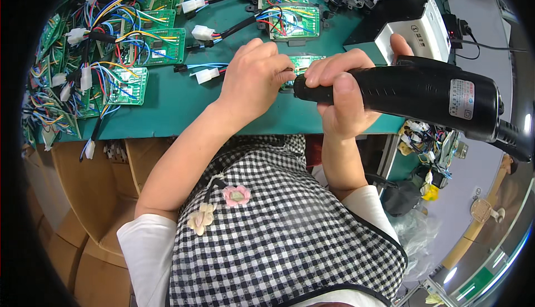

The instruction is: The person assembles small electronic circuit boards into plastic housings by securing them with screws using an electric screwdriver.

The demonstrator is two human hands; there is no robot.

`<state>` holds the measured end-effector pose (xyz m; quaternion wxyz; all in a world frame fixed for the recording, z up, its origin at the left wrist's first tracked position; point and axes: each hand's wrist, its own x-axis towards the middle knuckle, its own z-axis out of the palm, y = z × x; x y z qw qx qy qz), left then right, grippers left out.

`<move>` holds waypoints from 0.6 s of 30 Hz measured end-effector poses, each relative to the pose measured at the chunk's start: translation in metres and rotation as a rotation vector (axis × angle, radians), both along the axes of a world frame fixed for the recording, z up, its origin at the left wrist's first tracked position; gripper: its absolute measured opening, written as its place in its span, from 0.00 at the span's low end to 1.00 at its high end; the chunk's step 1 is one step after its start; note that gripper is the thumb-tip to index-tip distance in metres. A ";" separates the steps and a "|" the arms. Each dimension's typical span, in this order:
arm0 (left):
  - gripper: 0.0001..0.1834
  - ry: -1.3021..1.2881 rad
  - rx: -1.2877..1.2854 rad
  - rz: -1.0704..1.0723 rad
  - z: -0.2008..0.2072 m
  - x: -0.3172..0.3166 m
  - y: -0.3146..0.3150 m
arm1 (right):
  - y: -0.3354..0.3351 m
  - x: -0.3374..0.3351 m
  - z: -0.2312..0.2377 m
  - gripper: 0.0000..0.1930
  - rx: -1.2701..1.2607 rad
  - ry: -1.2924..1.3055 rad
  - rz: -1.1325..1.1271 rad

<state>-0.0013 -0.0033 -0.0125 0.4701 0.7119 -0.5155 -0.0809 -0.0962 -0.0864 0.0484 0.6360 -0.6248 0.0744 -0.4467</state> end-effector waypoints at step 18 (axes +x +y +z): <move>0.06 -0.194 -0.226 0.099 0.035 0.010 -0.003 | -0.025 -0.046 0.040 0.31 -0.014 -0.389 0.004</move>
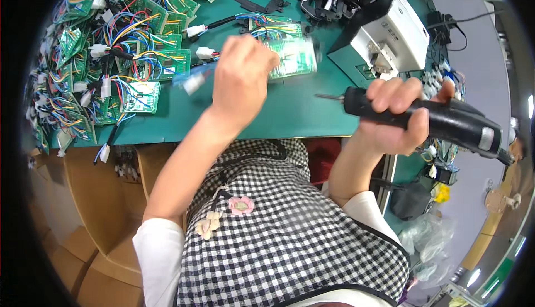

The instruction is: The person assembles small electronic circuit boards into plastic housings by securing them with screws using an electric screwdriver.

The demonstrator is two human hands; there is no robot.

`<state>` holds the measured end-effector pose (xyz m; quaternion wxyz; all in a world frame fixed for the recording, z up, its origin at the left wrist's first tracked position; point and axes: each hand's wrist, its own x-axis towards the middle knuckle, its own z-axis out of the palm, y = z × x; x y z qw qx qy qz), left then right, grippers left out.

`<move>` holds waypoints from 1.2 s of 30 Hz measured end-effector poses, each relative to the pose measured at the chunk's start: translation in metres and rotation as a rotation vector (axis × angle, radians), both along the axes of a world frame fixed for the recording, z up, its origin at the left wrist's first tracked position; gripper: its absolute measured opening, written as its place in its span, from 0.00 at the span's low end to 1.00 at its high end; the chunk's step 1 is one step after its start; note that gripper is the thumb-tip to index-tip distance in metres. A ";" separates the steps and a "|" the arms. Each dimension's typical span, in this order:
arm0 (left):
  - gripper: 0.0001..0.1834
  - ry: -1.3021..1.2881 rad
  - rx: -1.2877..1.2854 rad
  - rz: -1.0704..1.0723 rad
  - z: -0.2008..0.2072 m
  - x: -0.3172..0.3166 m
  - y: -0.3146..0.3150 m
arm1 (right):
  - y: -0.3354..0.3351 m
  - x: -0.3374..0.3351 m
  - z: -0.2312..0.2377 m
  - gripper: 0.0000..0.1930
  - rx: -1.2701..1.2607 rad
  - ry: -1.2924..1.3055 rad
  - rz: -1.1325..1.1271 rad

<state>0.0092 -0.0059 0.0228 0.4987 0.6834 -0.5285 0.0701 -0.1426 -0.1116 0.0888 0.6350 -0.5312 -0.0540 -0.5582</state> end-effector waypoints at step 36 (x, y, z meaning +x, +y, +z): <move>0.15 -0.380 0.365 -0.395 0.010 0.030 0.044 | -0.001 -0.014 -0.051 0.43 0.105 0.269 -0.377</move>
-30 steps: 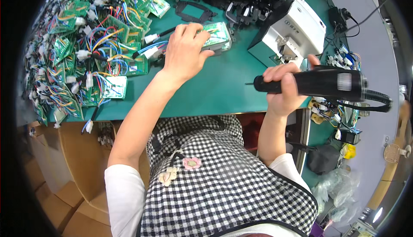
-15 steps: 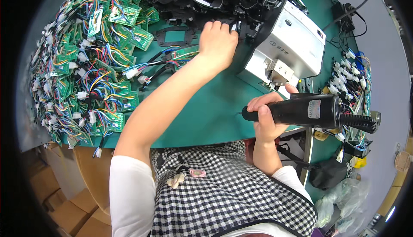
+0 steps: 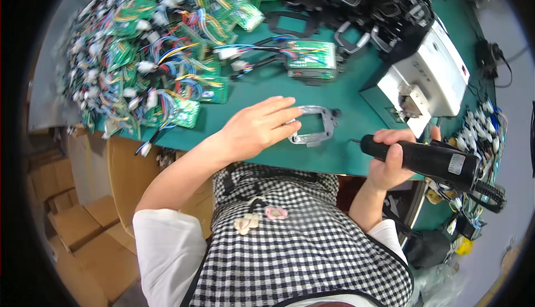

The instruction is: The person assembles small electronic circuit boards into plastic housings by securing them with screws using an electric screwdriver.

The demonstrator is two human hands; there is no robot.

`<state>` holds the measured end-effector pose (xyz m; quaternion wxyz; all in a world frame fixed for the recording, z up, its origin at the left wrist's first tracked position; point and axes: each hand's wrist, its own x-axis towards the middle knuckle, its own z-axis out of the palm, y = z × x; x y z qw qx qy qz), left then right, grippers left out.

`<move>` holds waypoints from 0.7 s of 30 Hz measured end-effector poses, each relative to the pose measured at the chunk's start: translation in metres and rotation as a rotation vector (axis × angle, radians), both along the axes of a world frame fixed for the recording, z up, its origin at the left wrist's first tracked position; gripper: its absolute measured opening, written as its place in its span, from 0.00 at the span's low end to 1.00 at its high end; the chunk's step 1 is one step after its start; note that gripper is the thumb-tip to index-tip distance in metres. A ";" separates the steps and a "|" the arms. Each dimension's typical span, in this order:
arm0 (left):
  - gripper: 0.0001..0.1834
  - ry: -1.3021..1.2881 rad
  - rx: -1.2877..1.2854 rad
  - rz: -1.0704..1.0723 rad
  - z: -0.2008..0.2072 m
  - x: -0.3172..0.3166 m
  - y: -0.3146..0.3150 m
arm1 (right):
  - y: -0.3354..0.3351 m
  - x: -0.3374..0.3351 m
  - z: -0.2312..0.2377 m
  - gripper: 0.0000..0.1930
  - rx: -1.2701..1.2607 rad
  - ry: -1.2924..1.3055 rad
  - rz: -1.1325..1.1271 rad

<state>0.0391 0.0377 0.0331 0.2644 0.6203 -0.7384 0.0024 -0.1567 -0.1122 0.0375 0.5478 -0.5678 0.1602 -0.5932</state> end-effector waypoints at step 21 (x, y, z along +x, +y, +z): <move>0.17 0.275 -0.537 0.520 0.116 0.131 0.010 | -0.073 -0.028 0.061 0.32 -0.239 -0.213 -0.023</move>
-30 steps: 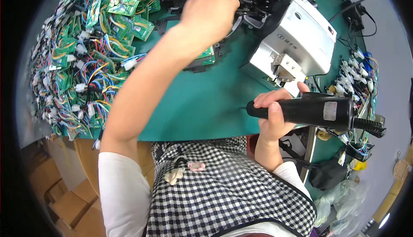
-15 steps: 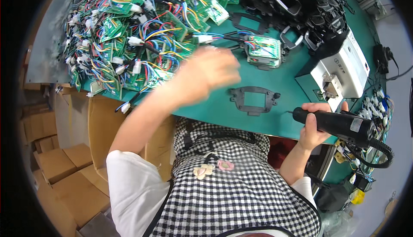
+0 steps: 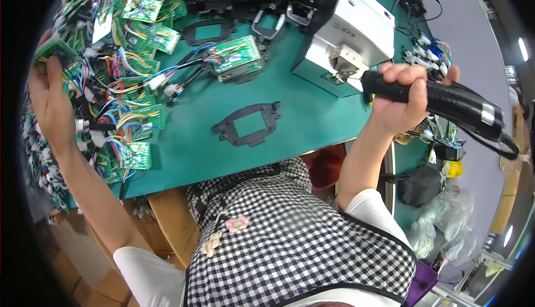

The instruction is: The person assembles small electronic circuit boards into plastic housings by securing them with screws using an electric screwdriver.

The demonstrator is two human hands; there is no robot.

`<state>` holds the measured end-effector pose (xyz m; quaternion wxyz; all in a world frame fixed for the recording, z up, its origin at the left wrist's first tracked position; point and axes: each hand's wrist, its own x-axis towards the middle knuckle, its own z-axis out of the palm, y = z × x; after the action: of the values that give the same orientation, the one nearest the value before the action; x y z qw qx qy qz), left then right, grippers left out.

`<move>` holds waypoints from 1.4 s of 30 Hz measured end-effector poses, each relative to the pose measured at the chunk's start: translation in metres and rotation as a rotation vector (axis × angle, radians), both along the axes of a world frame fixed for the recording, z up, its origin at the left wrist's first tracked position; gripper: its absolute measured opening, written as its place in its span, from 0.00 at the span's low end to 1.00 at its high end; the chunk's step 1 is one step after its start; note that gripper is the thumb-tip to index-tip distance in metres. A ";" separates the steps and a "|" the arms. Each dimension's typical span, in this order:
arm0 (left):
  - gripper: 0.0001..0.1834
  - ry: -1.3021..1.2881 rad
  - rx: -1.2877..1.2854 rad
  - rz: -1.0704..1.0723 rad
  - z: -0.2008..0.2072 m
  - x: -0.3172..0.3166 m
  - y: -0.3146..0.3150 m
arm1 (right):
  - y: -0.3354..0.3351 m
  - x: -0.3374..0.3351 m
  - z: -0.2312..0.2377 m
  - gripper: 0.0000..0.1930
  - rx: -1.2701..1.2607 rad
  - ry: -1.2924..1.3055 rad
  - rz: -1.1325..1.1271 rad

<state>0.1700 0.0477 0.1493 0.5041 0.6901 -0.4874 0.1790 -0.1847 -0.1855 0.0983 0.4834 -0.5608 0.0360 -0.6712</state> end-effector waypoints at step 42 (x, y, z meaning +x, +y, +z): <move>0.20 0.702 -0.395 -0.698 -0.029 -0.024 0.023 | 0.061 0.012 -0.022 0.34 0.328 0.169 0.174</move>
<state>0.1461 0.0708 0.1205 0.7868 0.3973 -0.4470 -0.1528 -0.1729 -0.1249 0.0765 0.6197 -0.5300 0.1366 -0.5626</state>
